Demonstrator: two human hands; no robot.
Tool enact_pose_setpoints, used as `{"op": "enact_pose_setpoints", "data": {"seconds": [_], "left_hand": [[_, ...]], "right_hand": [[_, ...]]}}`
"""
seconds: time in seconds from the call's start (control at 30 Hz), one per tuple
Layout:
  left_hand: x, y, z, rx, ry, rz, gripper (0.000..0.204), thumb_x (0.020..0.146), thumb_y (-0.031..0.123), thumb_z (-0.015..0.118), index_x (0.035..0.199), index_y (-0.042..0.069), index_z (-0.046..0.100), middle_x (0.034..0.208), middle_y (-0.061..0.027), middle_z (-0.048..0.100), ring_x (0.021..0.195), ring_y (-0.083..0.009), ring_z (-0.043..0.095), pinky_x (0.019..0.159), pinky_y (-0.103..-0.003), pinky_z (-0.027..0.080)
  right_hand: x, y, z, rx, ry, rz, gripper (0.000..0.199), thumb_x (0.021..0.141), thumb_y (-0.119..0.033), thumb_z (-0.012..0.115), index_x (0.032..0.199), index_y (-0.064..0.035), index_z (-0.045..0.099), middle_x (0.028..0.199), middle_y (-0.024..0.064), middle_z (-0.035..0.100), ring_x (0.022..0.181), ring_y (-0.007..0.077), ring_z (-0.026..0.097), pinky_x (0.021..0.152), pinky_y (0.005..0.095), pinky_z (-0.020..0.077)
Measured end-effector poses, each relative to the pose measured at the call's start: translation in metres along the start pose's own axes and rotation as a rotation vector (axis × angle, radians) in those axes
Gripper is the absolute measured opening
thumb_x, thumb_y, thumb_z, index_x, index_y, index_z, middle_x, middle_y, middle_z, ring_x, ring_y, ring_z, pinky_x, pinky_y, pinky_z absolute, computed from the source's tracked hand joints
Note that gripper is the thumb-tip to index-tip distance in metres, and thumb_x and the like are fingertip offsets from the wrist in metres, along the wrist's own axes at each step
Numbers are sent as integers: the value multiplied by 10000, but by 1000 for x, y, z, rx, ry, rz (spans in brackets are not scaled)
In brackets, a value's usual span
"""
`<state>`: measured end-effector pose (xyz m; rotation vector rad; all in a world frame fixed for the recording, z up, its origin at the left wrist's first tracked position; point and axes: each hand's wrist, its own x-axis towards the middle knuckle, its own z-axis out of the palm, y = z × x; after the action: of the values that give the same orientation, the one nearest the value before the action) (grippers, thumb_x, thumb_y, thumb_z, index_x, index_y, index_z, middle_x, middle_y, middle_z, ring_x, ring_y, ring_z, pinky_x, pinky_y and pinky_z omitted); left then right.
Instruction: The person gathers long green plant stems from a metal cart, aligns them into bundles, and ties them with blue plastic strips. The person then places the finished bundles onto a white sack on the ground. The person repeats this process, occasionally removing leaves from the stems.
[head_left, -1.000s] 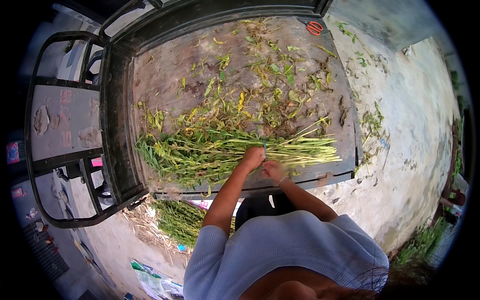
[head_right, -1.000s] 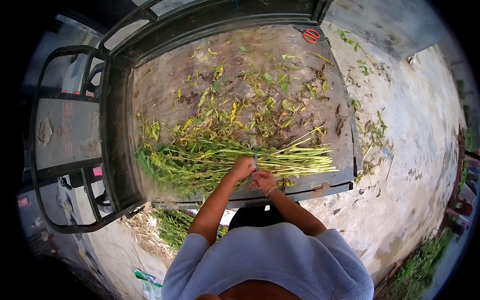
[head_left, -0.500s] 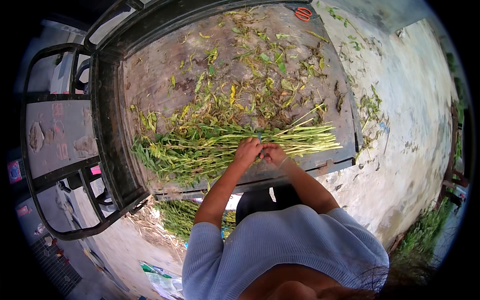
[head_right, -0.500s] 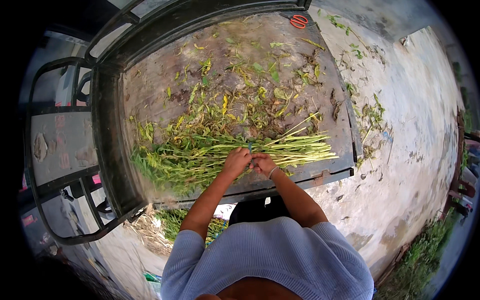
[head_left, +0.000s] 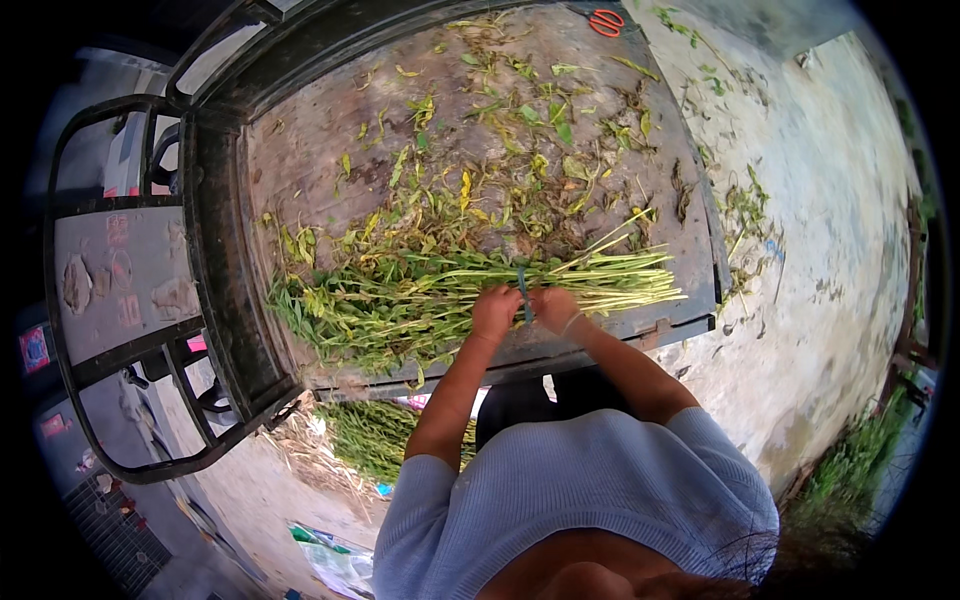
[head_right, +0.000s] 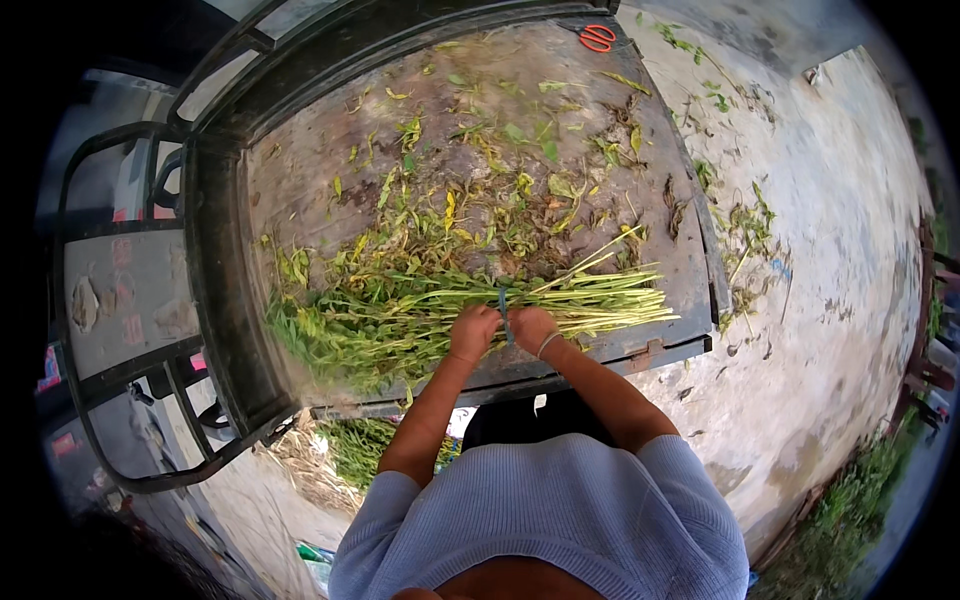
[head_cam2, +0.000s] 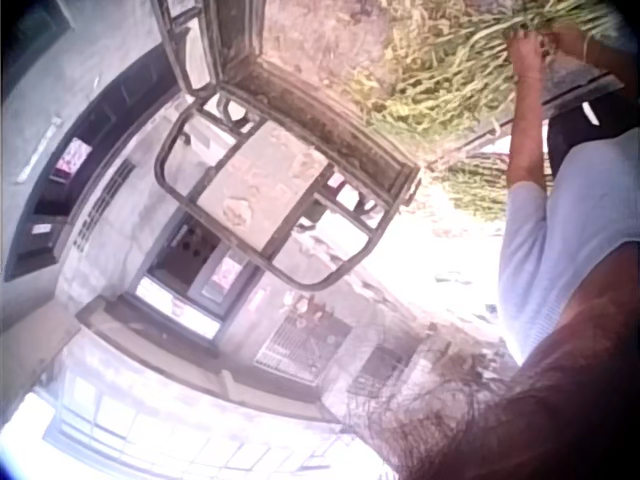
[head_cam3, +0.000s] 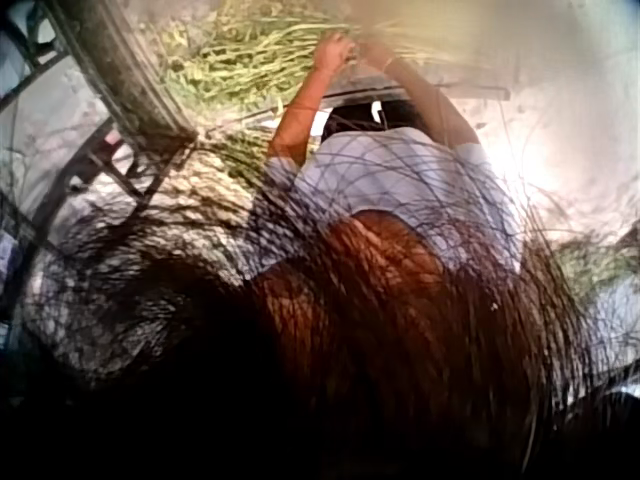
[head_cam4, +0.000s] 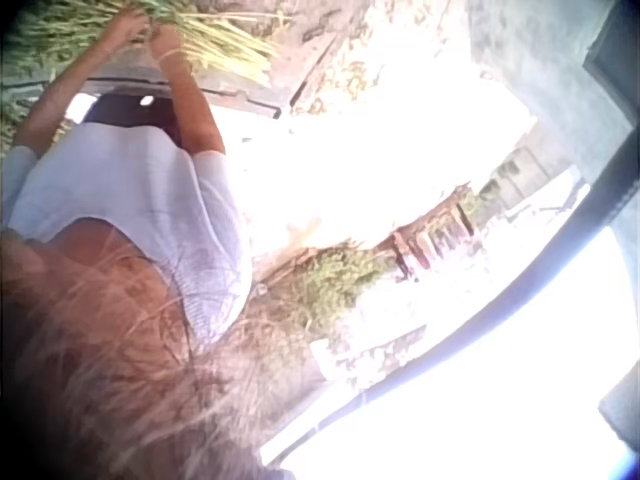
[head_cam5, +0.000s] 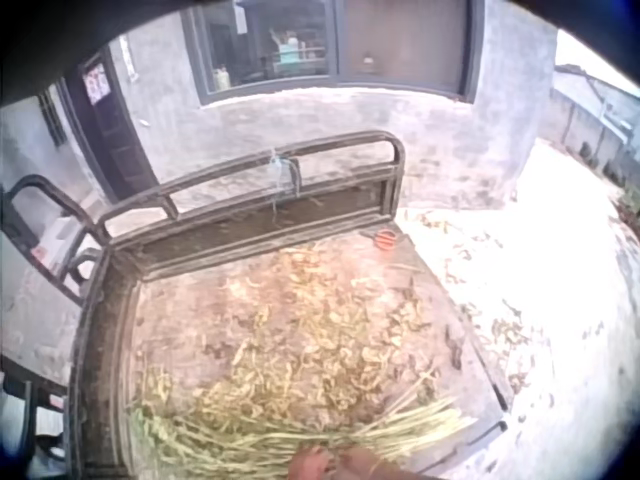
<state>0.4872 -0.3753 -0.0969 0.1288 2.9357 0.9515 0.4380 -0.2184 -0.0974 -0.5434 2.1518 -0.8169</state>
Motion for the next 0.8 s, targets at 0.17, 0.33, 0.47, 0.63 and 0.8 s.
{"op": "enact_pose_setpoints", "data": {"seconds": [0.17,0.33,0.47,0.63,0.8], "left_hand": [[8,-19,-5,133,-229,57,123,741,212,592,732,98,546,739,-87,558,759,-284,549,630,-399,450],[12,-41,6,173,-369,180,127,740,209,583,722,87,554,727,-92,566,718,-287,561,609,-403,458],[21,-17,-8,247,-415,176,125,717,198,592,688,83,555,690,-101,551,721,-288,561,606,-403,456],[30,-6,-11,11,-415,78,145,784,186,557,717,58,567,686,-106,539,707,-248,560,591,-373,444],[20,12,-8,-1116,-430,-692,259,918,222,437,732,53,498,675,-6,498,554,-75,473,490,-225,385]], "right_hand": [[-15,-13,-4,-540,61,-48,115,742,-134,501,775,-90,602,720,142,633,673,295,635,541,403,497],[-38,32,47,-484,-20,181,146,756,-146,498,813,-89,619,740,143,639,709,299,640,590,427,513],[-37,29,48,-439,-67,237,171,775,-142,483,871,-64,601,756,138,640,704,305,641,568,421,515],[-52,15,44,-430,139,26,90,767,-113,494,775,-37,543,750,107,596,605,270,601,518,378,502],[-39,-11,14,188,598,-394,73,795,-74,529,800,-10,564,810,103,572,555,210,559,482,297,457]]}}
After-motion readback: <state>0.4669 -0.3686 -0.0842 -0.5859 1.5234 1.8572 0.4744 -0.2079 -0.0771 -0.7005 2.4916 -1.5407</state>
